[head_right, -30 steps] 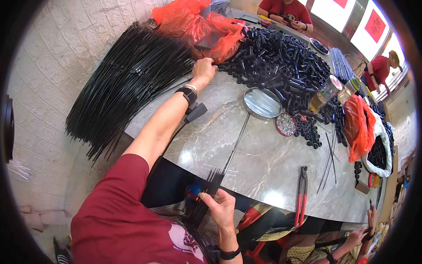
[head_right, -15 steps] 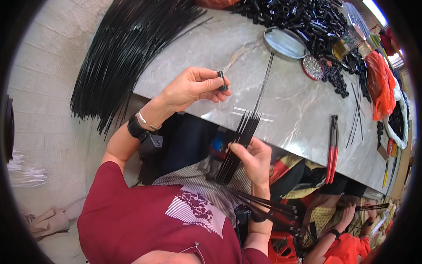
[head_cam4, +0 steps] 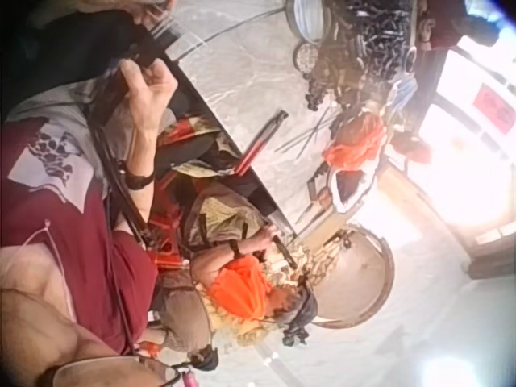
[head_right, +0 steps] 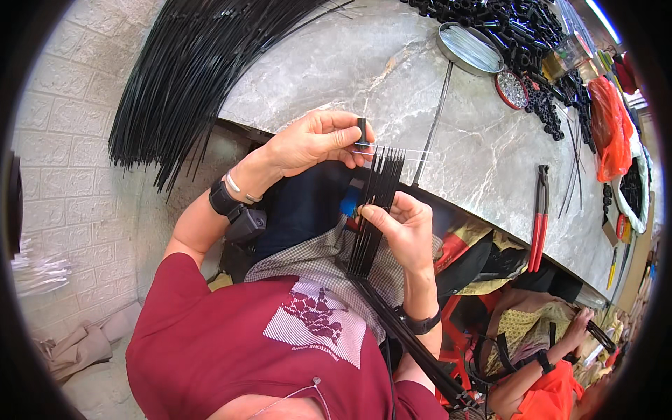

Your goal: The recorder is assembling ribs and stretchers for umbrellas by aligning multiple metal rods and inserting them into a central plastic hub or connector.

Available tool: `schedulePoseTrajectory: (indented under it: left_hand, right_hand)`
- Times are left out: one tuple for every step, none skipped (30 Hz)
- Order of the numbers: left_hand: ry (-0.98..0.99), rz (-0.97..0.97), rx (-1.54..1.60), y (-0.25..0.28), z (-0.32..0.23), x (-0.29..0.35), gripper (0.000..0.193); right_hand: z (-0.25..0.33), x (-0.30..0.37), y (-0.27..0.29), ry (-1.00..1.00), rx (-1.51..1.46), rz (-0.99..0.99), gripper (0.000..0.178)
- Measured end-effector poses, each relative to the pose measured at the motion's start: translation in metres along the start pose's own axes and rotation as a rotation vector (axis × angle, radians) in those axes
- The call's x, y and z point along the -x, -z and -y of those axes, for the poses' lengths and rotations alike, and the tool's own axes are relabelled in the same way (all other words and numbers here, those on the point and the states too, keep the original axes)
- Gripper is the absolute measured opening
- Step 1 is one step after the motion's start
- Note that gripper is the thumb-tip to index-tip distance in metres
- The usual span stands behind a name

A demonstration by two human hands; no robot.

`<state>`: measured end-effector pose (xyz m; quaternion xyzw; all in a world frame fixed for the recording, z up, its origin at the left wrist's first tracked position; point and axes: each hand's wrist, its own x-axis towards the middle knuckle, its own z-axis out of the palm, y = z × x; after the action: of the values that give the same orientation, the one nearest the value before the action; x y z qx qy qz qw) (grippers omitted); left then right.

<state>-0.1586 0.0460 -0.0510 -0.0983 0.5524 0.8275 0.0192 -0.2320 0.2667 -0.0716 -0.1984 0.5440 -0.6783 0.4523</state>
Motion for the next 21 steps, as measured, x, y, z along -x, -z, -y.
schedulePoseTrajectory:
  left_hand:
    - [0.004,0.000,0.001,0.000,0.001,-0.001,0.024]
    - [-0.003,0.009,-0.001,0.000,0.001,-0.002,0.024]
    - [-0.009,0.019,-0.004,0.001,0.002,-0.003,0.024]
    - [-0.005,0.019,-0.004,0.000,0.002,-0.004,0.024]
    - [0.003,0.018,0.009,0.000,0.003,-0.006,0.024]
    - [0.011,0.018,0.021,0.000,0.003,-0.007,0.023]
    - [0.015,0.020,0.020,0.000,0.003,-0.008,0.023]
    - [0.015,0.034,0.053,0.000,0.003,-0.009,0.023]
    - [0.015,0.050,0.086,-0.001,0.002,-0.010,0.024]
    - [0.020,0.052,0.086,-0.002,0.001,-0.010,0.024]
    - [0.046,0.045,0.153,-0.003,-0.001,-0.011,0.023]
    - [0.070,0.035,0.221,-0.004,-0.002,-0.011,0.023]
    - [0.073,0.035,0.220,-0.003,-0.001,-0.012,0.023]
    - [0.043,0.043,0.210,-0.002,0.001,-0.013,0.022]
    - [0.013,0.050,0.201,-0.001,0.002,-0.014,0.021]
    - [0.014,0.049,0.200,0.000,0.001,-0.014,0.021]
    - [0.012,0.015,0.155,0.000,0.000,-0.014,0.020]
    - [0.009,-0.019,0.110,0.000,0.000,-0.014,0.020]
    - [0.010,-0.019,0.110,-0.002,-0.002,-0.014,0.020]
    - [0.025,-0.045,0.119,-0.003,-0.005,-0.013,0.021]
    - [0.040,-0.071,0.129,-0.004,-0.006,-0.013,0.022]
  right_hand:
    - [0.000,0.000,0.001,-0.003,-0.002,-0.002,0.016]
    - [0.000,-0.001,0.001,-0.009,0.005,0.000,0.017]
    - [0.001,-0.002,0.002,-0.015,0.012,0.001,0.017]
    - [0.001,-0.002,0.003,-0.017,0.009,-0.001,0.017]
    - [0.002,-0.002,0.003,-0.017,-0.002,0.004,0.017]
    - [0.002,-0.002,0.004,-0.016,-0.014,0.008,0.017]
    - [0.003,-0.002,0.004,-0.017,-0.018,0.005,0.017]
    - [0.004,-0.002,0.004,-0.022,-0.033,0.008,0.017]
    - [0.004,-0.002,0.005,-0.028,-0.049,0.009,0.018]
    - [0.004,-0.002,0.005,-0.028,-0.052,0.006,0.018]
    - [0.004,-0.003,0.006,-0.025,-0.058,0.006,0.017]
    - [0.004,-0.003,0.006,-0.021,-0.064,0.007,0.017]
    - [0.004,-0.003,0.007,-0.022,-0.066,0.006,0.017]
    - [0.004,-0.003,0.007,-0.015,-0.075,0.006,0.016]
    - [0.005,-0.003,0.007,-0.009,-0.083,0.006,0.015]
    - [0.005,-0.003,0.007,-0.010,-0.084,0.007,0.015]
    - [0.005,-0.003,0.008,-0.013,-0.075,0.008,0.015]
    - [0.004,-0.003,0.009,-0.016,-0.065,0.009,0.015]
    - [0.005,-0.003,0.008,-0.016,-0.066,0.009,0.015]
    - [0.006,-0.004,0.008,-0.017,-0.069,0.010,0.015]
    - [0.006,-0.004,0.008,-0.017,-0.072,0.012,0.015]
